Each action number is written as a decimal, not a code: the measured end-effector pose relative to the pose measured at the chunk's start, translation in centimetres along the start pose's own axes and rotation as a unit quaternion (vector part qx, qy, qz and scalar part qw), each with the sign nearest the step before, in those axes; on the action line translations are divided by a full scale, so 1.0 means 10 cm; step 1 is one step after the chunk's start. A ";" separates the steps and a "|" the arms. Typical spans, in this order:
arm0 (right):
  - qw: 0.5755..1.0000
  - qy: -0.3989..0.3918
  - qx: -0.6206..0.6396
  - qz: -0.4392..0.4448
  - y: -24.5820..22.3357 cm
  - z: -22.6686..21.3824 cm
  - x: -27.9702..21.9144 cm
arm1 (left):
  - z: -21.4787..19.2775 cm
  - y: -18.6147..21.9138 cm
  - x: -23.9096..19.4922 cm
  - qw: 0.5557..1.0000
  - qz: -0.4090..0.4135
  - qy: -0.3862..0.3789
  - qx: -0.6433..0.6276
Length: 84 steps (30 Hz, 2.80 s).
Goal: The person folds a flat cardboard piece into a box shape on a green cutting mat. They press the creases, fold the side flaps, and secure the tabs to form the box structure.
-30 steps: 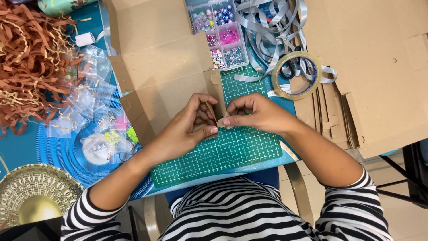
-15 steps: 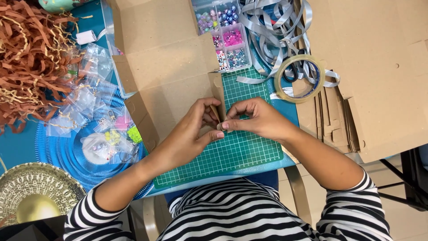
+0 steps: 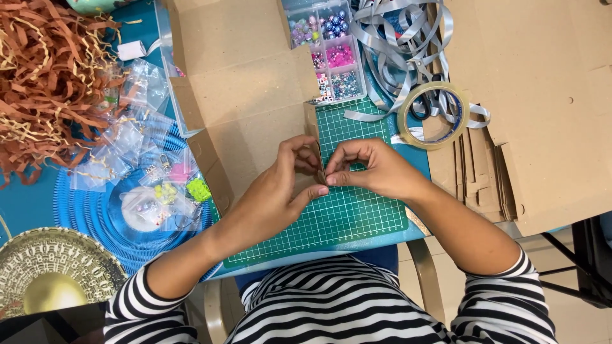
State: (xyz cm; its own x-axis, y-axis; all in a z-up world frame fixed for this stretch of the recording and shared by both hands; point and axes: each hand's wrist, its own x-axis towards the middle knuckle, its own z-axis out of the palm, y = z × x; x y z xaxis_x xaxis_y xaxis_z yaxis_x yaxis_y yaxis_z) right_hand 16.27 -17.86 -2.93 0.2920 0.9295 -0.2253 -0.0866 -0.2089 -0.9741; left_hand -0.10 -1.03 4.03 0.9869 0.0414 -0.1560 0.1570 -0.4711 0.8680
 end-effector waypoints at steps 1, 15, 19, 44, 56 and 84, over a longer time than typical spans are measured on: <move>1.000 0.000 -0.001 0.000 0.02 0.00 0.00 | 0.00 0.00 -0.01 1.000 0.000 0.001 0.000; 0.995 0.077 -0.034 -0.044 0.12 -0.07 0.01 | 0.62 -0.39 -0.03 0.888 0.112 0.209 0.395; 0.994 0.083 -0.042 -0.056 0.14 -0.11 0.01 | 0.75 -0.48 -0.04 0.884 0.112 0.206 0.404; 0.971 0.107 -0.139 -0.160 0.37 0.03 0.24 | -0.84 -1.31 -0.45 0.937 0.012 0.341 0.068; 0.987 0.058 -0.100 -0.115 0.23 0.15 0.25 | -0.71 -1.06 -0.54 0.962 0.019 0.271 0.008; 0.988 0.066 -0.055 -0.131 0.29 0.10 0.24 | -0.49 -1.48 -0.41 0.956 -0.074 0.240 -0.150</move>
State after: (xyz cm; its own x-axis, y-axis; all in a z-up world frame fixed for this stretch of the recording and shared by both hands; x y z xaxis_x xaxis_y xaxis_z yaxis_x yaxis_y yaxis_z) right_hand 15.76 -15.90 -6.32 0.4126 0.9100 0.0402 0.1097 -0.0058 -0.9939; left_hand -6.28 10.10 -5.82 0.8455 0.5214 -0.1156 0.2284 -0.1572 0.9608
